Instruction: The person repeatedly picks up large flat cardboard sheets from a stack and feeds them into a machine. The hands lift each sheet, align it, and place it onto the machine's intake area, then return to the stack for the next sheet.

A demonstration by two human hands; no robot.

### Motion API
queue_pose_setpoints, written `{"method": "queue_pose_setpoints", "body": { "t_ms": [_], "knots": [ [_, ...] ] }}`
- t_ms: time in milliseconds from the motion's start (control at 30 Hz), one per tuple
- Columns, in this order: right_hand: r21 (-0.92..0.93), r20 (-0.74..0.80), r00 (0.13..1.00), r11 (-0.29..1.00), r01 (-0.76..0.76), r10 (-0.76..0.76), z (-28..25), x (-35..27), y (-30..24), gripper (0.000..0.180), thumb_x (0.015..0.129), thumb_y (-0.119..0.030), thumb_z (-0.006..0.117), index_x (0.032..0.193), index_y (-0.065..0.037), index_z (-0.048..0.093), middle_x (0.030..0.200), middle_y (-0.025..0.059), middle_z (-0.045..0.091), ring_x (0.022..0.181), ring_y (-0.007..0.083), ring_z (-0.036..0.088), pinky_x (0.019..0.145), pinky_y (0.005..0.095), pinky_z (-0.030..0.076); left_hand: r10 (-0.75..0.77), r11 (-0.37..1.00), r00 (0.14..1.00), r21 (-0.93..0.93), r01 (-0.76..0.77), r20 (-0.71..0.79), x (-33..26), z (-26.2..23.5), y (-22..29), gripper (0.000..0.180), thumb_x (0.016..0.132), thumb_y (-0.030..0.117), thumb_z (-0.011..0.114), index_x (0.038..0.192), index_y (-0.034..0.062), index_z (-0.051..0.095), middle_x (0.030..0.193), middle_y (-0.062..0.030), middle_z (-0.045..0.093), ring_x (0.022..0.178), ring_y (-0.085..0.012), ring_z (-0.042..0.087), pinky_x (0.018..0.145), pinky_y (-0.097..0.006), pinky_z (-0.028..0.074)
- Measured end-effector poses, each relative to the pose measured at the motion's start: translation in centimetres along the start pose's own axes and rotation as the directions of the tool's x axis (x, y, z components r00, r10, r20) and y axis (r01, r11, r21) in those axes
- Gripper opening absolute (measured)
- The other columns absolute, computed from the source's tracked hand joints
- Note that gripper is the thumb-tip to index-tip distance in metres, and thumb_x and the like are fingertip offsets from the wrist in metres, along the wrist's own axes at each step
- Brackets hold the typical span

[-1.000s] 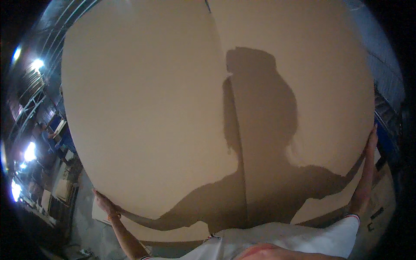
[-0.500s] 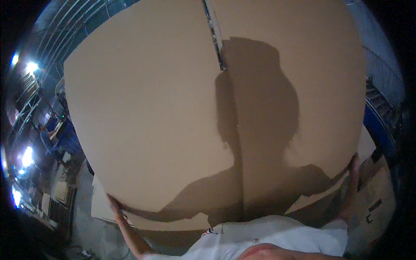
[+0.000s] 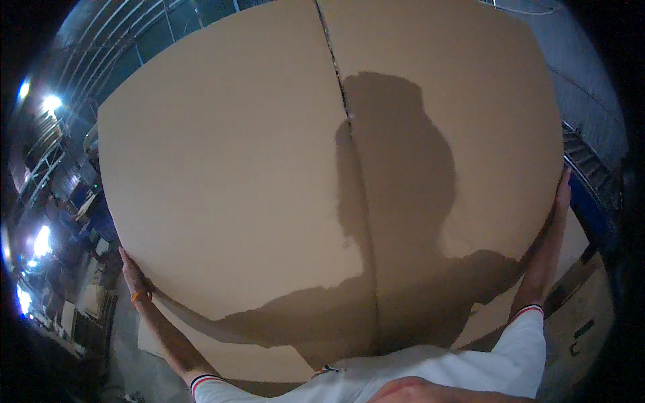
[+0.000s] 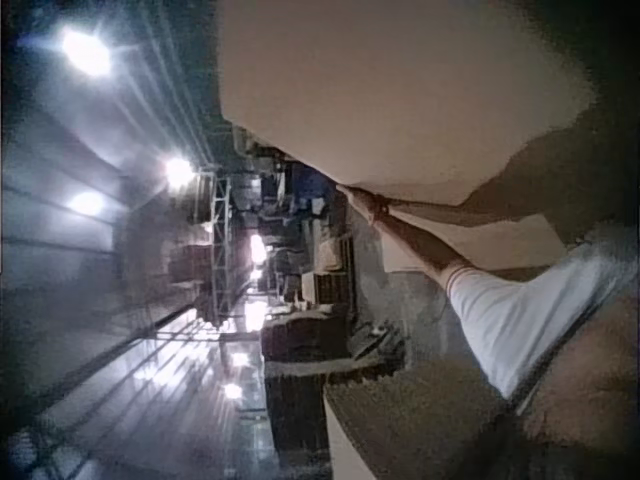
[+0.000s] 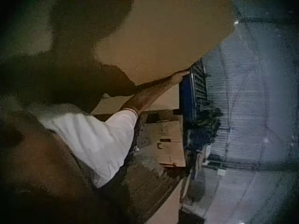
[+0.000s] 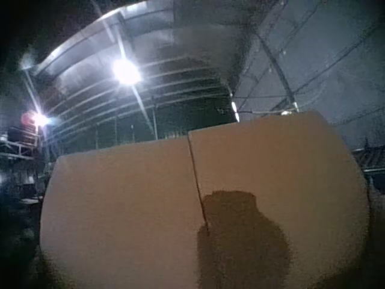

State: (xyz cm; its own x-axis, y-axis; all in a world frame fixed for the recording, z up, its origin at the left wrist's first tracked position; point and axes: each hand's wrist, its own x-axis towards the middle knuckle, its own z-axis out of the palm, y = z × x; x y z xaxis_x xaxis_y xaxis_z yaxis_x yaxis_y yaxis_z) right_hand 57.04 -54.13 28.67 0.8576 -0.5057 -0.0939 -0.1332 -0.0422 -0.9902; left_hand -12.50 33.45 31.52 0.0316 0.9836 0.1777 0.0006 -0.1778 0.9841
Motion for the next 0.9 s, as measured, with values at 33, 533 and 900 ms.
{"method": "queue_pose_setpoints", "body": {
  "t_ms": [33, 533, 900],
  "knots": [
    [-0.139, -0.083, 0.988, 0.983, 0.121, -0.134, 0.3, -0.5, 0.8, 0.101, 0.084, -0.08, 0.024, 0.124, 0.007, 0.057, 0.131, 0.0209, 0.056, 0.121, 0.0355, 0.052, 0.101, 0.0424, 0.038, 0.03, 0.999, 0.999, -0.032, -0.031, -0.014, 0.0, 0.2, -0.1, 0.074, 0.094, 0.062, 0.04, 0.133, 0.0011, 0.053, 0.128, -0.011, 0.058, 0.113, -0.0249, 0.055, 0.097, -0.037, 0.04],
    [0.255, 0.532, 0.822, 0.964, 0.072, -0.202, -3.8, 5.7, -2.1, 0.083, 0.092, -0.068, 0.029, 0.142, -0.003, 0.041, 0.144, 0.0115, 0.045, 0.131, 0.0287, 0.041, 0.109, 0.0412, 0.029, 0.019, 0.998, 0.992, -0.066, -0.01, 0.128, 3.2, 1.0, -4.5, 0.07, 0.097, 0.056, 0.039, 0.143, 0.0016, 0.039, 0.126, -0.0148, 0.057, 0.111, -0.0255, 0.055, 0.097, -0.038, 0.041],
    [-0.371, -0.014, 0.846, 0.789, 0.49, -0.533, 7.2, 3.5, -4.7, 0.069, 0.097, -0.054, 0.029, 0.13, 0.003, 0.05, 0.128, 0.0241, 0.055, 0.118, 0.0375, 0.053, 0.101, 0.046, 0.038, 0.214, 0.941, 0.976, 0.258, -0.218, 0.044, 1.7, 0.2, -5.8, 0.068, 0.097, 0.054, 0.039, 0.139, 0.0015, 0.04, 0.135, -0.0125, 0.047, 0.118, -0.0257, 0.047, 0.098, -0.039, 0.038]
  ]
}}
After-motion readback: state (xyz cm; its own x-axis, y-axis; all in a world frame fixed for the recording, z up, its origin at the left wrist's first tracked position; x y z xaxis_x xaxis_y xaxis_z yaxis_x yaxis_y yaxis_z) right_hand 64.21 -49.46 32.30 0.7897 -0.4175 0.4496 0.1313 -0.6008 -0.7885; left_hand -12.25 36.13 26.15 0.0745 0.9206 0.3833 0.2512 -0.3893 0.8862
